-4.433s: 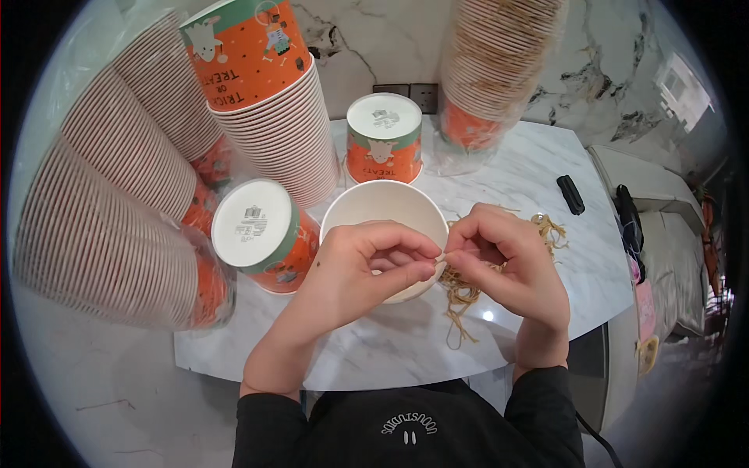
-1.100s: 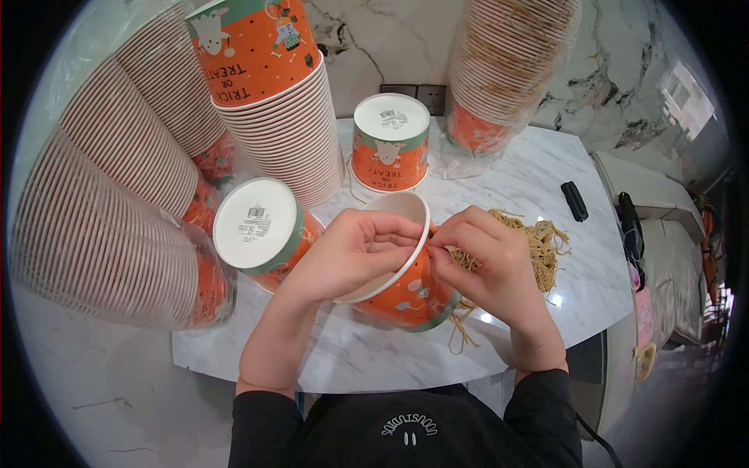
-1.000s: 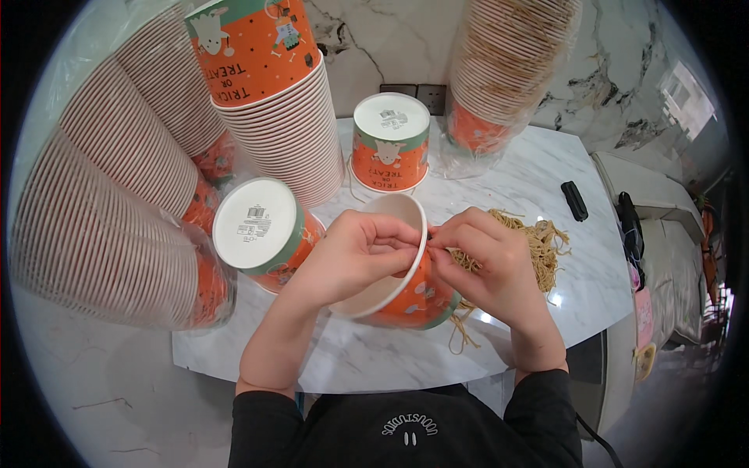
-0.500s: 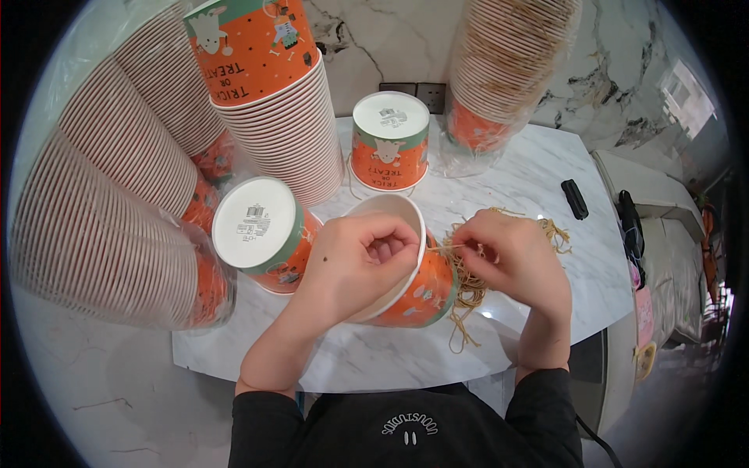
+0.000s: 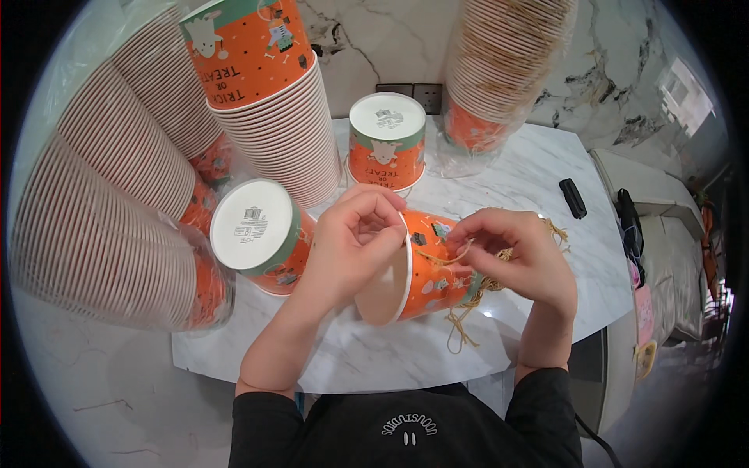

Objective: Tying rubber bands around the rims of individual paper bowls from a stack.

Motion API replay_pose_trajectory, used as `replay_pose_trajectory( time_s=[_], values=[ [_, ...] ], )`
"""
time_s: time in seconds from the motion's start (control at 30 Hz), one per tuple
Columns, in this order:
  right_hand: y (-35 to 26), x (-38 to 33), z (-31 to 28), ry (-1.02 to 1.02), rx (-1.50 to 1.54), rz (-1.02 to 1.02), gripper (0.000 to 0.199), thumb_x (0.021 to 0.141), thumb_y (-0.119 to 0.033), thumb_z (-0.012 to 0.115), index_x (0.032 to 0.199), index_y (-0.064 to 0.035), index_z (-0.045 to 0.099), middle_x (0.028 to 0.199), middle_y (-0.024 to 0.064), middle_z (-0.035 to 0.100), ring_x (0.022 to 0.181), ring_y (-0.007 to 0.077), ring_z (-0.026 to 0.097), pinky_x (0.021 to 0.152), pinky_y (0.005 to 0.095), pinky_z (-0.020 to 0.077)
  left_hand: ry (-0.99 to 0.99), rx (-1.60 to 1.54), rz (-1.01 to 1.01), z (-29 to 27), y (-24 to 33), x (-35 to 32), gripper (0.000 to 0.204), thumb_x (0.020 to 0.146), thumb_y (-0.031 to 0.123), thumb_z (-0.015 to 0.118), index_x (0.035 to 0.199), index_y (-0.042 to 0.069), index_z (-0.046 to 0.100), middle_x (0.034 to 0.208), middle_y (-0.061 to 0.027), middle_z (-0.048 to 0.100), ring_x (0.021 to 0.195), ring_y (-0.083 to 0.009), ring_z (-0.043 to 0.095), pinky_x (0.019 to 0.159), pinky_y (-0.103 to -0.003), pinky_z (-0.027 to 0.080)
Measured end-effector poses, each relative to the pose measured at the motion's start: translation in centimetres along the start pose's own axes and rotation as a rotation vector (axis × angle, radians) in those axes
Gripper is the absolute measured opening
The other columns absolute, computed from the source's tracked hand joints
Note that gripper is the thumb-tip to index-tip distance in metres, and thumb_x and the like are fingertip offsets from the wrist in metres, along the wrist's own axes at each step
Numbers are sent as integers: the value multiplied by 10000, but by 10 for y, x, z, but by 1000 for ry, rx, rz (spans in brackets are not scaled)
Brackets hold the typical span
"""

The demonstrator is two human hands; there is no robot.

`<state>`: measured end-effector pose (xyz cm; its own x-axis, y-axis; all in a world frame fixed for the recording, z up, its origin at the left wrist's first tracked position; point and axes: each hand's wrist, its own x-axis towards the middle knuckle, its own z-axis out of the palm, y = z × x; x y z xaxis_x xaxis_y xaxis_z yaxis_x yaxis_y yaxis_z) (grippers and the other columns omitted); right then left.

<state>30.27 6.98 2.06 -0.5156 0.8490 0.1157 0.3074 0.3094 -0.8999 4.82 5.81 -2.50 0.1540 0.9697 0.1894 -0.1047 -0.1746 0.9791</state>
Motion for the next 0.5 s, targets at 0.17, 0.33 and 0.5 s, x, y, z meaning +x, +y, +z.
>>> replay_pose_trajectory(
  time_s=[0.17, 0.33, 0.5],
  values=[
    [-6, 2, 9, 27, 97, 90, 204, 963, -17, 628, 1135, 67, 699, 1057, 82, 733, 893, 102, 731, 740, 242, 576, -45, -209, -168, 2, 8, 2, 50, 946, 22, 598, 897, 20, 608, 1365, -138, 622, 1016, -170, 710, 910, -314, 603],
    [-8, 3, 16, 12, -42, -50, 189, 923, -45, 730, 1097, 28, 724, 1006, 55, 717, 814, 101, 688, 721, 243, 556, 1, -384, -200, 14, -3, 1, 220, 930, -18, 559, 1140, 48, 545, 1492, -135, 546, 1025, -177, 713, 933, -341, 603],
    [-4, 1, 18, 80, -208, -147, 187, 862, -47, 799, 1031, -1, 734, 937, 48, 691, 744, 114, 664, 677, 235, 527, -45, -503, -339, 16, -17, 6, 359, 938, -40, 559, 1288, 20, 505, 1482, -159, 538, 1023, -177, 720, 940, -326, 598]
  ],
)
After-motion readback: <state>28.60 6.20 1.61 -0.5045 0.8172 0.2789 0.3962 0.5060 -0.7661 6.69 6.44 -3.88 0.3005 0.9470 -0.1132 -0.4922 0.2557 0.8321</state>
